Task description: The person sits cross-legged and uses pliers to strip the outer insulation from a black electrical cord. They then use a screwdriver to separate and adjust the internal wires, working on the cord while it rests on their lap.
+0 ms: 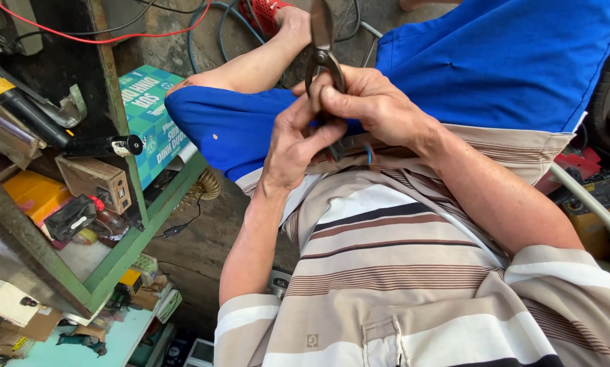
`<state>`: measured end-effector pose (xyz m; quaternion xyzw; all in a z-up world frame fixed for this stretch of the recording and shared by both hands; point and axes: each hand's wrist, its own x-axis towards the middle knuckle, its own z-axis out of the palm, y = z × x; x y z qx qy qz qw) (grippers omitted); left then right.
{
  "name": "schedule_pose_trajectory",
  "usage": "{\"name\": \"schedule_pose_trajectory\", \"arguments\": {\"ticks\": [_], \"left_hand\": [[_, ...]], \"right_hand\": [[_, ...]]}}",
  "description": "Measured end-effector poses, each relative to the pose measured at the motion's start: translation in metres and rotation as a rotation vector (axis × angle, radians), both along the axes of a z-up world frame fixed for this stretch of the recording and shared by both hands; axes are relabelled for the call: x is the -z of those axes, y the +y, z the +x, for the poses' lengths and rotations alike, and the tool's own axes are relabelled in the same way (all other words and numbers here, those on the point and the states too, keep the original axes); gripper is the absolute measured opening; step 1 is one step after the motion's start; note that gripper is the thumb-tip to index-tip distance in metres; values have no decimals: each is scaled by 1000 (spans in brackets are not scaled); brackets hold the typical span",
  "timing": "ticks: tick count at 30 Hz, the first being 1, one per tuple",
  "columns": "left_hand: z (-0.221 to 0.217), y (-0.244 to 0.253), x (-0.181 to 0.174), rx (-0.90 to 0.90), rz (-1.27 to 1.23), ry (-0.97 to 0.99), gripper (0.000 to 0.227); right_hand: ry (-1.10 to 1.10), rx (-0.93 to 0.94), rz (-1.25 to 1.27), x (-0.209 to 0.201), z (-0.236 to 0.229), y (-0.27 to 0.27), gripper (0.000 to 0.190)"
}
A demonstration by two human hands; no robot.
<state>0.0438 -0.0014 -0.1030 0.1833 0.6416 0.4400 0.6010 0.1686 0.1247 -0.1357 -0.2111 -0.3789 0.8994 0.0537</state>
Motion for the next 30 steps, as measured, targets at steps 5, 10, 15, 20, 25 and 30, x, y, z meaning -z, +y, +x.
{"name": "schedule_pose_trajectory", "arguments": {"ticks": [5,10,15,20,25,30], "left_hand": [[-5,0,2,11,-119,198,27],[-2,-7,4,59,-121,152,22],[12,-8,19,88,-112,217,36],[-8,-35,10,62,26,284,38],[-48,-40,-37,-217,105,67,45],[-45,-37,-41,56,89,139,47]], "right_hand": [[-105,-61,350,8,-3,-6,30],[-82,-161,478,0,-8,-3,31],[-39,-7,1229,17,-9,-19,26],[-322,72,1493,64,31,21,15],[-215,110,1198,35,29,40,24],[-111,74,1348,9,17,38,32]]}}
